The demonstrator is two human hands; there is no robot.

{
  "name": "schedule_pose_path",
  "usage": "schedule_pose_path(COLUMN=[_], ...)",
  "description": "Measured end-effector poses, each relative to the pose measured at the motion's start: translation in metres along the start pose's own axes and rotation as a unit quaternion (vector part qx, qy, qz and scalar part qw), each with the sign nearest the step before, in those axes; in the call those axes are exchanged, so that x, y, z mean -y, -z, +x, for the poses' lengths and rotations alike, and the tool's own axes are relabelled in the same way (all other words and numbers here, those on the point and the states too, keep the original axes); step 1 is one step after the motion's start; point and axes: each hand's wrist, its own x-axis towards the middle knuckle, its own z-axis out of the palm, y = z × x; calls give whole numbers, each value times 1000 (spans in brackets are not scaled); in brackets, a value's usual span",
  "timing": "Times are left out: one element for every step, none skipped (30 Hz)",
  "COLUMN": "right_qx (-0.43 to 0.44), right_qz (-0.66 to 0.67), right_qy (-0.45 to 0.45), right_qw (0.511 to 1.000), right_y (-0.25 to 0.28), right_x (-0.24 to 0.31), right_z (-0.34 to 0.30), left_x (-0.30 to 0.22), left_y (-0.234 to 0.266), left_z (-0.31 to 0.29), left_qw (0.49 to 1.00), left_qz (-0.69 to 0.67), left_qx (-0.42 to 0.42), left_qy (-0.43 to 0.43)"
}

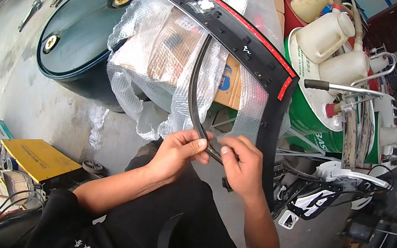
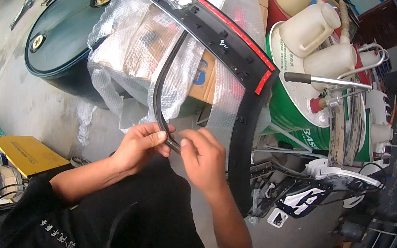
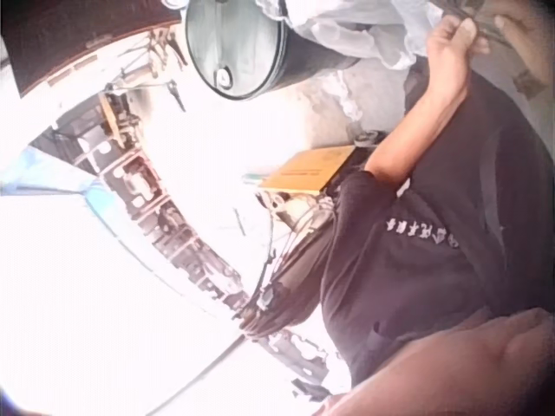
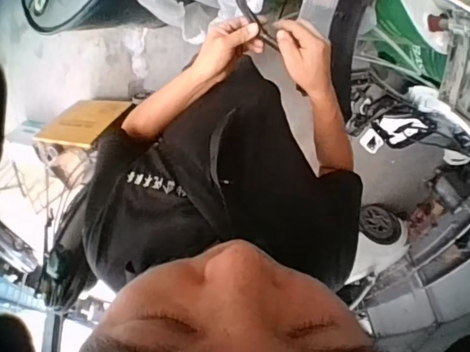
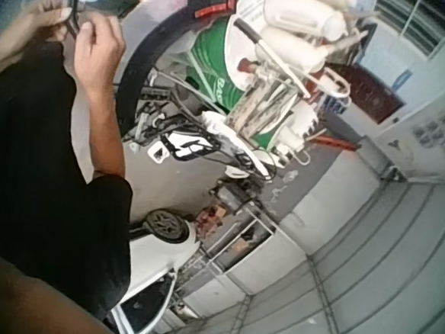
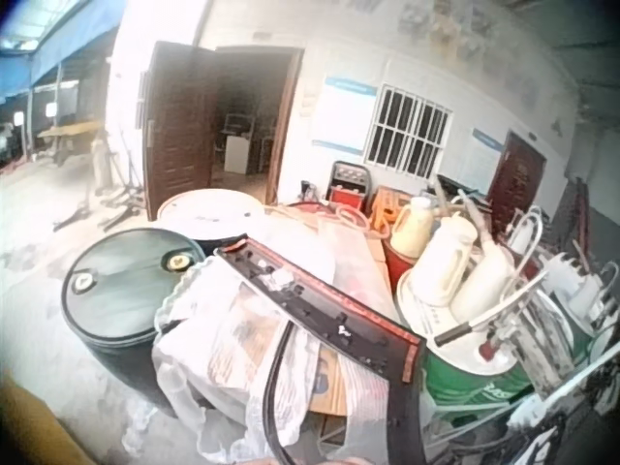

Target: The person removes a black rubber weather stripping from a car bumper and then installs a new piece of weather stripping onto the same bumper. The person works by hand, pressing the new strip into place along the bumper's edge.

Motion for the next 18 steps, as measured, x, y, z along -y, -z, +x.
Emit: schedule_pose_path(right_qx=[26, 55, 52, 48, 45, 50, 54, 59, 67, 76, 85, 93, 101, 110, 113, 115, 118, 120], right_qz=[-9, -31, -33, -35, -38, -26, -13, 0, -11, -21, -32, -43, -53, -63, -68, -73, -79, -82], right_qy=[7, 10, 43, 76, 108, 85, 61, 38, 39, 39, 40, 47, 57, 66, 79, 92, 105, 110], right_qw=[1000, 998, 997, 995, 992, 995, 997, 998, 997, 996, 995, 994, 992, 990, 988, 986, 984, 983], right_y=[4, 8, 9, 10, 11, 12, 14, 15, 18, 22, 25, 29, 32, 34, 37, 40, 42, 43], right_x=[0, 4, 4, 3, 2, 2, 1, 1, 2, 3, 5, 6, 7, 7, 8, 8, 9, 9], right_z=[0, 1, 3, 6, 7, 6, 4, 3, 3, 4, 5, 5, 7, 9, 11, 13, 15, 17], left_x=[0, -1, -4, -7, -7, -7, -8, -11, -16, -19, -15, -27, -42, -52, -61, -68, -72, -75], left_y=[0, 0, -1, -2, -2, -1, -2, -4, -9, -12, 0, -5, -11, -11, -12, -14, -17, -19], left_z=[0, 0, 1, 2, 4, 5, 6, 7, 5, 6, 14, 16, 18, 23, 28, 31, 31, 31], left_qw=[1000, 1000, 1000, 1000, 1000, 999, 998, 996, 988, 974, 917, 835, 724, 724, 718, 704, 753, 796], left_qz=[-5, -8, -9, -9, -1, 8, 16, 81, 144, 206, 344, 471, 580, 598, 609, 616, 568, 515], left_qx=[8, 7, 7, 8, 11, 14, 17, -14, -46, -76, -65, -19, 26, 107, 186, 264, 281, 295], left_qy=[1, 5, 9, 14, 26, 38, 51, 19, -14, -48, -192, -285, -373, -328, -281, -232, -177, -119])
